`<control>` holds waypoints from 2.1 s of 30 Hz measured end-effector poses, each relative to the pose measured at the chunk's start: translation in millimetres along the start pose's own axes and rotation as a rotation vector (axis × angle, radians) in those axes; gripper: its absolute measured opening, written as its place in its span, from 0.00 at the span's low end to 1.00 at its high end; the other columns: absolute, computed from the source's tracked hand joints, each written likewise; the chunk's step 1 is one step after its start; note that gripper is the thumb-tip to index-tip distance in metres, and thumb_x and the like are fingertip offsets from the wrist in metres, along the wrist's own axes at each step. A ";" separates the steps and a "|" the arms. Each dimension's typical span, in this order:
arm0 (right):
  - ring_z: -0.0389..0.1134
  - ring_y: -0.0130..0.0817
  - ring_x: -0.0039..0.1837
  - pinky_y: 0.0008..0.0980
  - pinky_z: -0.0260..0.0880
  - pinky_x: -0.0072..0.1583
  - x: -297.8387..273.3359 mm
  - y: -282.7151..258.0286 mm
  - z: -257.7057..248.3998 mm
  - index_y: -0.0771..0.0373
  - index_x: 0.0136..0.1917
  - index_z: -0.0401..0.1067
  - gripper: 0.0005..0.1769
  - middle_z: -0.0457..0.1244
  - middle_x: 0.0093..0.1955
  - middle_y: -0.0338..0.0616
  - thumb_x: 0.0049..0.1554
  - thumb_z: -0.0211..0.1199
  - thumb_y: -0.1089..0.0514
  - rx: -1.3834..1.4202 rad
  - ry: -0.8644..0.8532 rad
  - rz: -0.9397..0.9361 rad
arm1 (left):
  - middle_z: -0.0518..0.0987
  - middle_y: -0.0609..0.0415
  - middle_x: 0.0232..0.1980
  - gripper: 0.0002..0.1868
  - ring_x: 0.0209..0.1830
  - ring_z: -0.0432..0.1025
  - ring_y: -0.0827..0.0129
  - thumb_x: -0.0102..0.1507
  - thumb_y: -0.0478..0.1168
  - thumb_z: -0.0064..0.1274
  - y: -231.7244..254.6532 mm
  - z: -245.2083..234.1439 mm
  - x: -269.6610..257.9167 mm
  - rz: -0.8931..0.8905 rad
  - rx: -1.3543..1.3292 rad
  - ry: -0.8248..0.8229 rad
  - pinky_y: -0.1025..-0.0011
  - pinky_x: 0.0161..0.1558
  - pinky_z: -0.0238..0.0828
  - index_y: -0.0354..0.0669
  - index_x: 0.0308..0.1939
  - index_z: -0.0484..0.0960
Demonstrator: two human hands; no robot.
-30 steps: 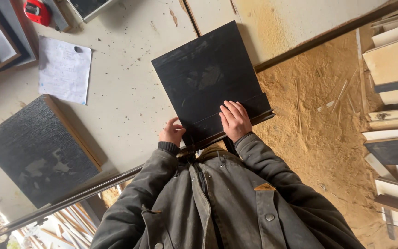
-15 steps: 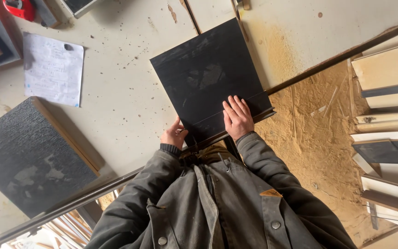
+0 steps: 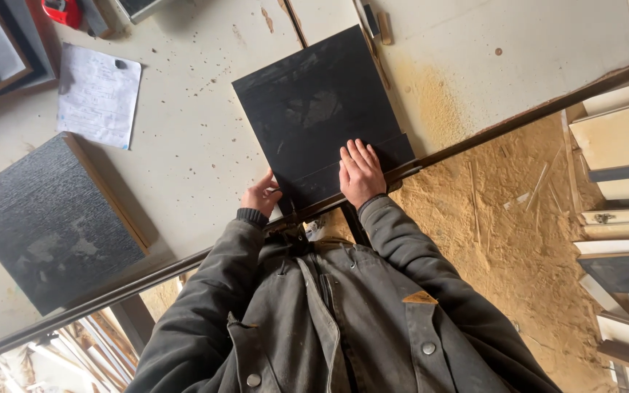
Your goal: The person uses a table saw to cut several dark-colored square boards. They place each board on the saw table, align it against the guide, and push it through the blade. After cutting, the person removes the board and places it on a stack on the table.
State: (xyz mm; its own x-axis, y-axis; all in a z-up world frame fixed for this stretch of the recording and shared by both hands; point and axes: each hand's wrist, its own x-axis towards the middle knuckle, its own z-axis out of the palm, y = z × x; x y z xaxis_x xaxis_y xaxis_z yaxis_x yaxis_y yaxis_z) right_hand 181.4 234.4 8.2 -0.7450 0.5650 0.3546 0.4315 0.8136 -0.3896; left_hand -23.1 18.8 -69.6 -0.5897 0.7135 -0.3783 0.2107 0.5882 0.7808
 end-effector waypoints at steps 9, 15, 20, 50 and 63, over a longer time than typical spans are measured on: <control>0.62 0.49 0.76 0.49 0.55 0.78 -1.3 3.2 4.8 0.70 0.64 0.76 0.17 0.66 0.70 0.55 0.64 0.61 0.59 -0.019 0.017 -0.014 | 0.85 0.60 0.48 0.40 0.36 0.76 0.72 0.59 0.35 0.62 4.8 -9.0 -5.6 0.093 -0.005 -0.048 0.70 0.44 0.77 0.53 0.76 0.68; 0.61 0.49 0.77 0.49 0.54 0.79 -4.7 5.6 10.3 0.71 0.64 0.76 0.17 0.65 0.71 0.57 0.65 0.60 0.60 -0.013 -0.001 0.006 | 0.85 0.58 0.50 0.40 0.38 0.79 0.70 0.59 0.37 0.62 4.2 -7.7 -3.7 0.134 0.018 -0.066 0.69 0.45 0.77 0.51 0.75 0.67; 0.60 0.51 0.78 0.51 0.54 0.79 -6.0 5.7 11.3 0.73 0.64 0.75 0.17 0.65 0.71 0.58 0.65 0.59 0.61 -0.017 0.019 0.023 | 0.85 0.56 0.51 0.39 0.37 0.79 0.69 0.60 0.35 0.61 9.3 -6.2 -2.6 0.136 -0.002 -0.086 0.69 0.44 0.78 0.50 0.75 0.67; 0.65 0.46 0.73 0.49 0.59 0.77 3.7 -1.1 0.0 0.65 0.63 0.77 0.17 0.68 0.68 0.51 0.65 0.65 0.54 -0.035 -0.036 -0.154 | 0.86 0.54 0.49 0.33 0.37 0.81 0.64 0.60 0.34 0.61 9.3 5.8 -5.3 0.175 0.001 -0.019 0.66 0.43 0.78 0.50 0.70 0.74; 0.67 0.43 0.71 0.47 0.61 0.75 2.4 0.4 3.0 0.66 0.57 0.81 0.16 0.70 0.63 0.50 0.66 0.64 0.51 0.018 -0.011 -0.100 | 0.85 0.50 0.52 0.26 0.40 0.80 0.60 0.63 0.37 0.58 9.7 29.4 -17.6 0.154 0.026 0.197 0.65 0.44 0.77 0.52 0.66 0.80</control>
State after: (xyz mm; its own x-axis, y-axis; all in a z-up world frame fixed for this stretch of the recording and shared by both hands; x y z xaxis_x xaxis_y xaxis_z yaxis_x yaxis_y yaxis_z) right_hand 178.2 235.6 6.4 -0.7893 0.4795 0.3835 0.3458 0.8633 -0.3677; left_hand 12.3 23.1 -70.0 -0.6890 0.7091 -0.1497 0.3287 0.4899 0.8075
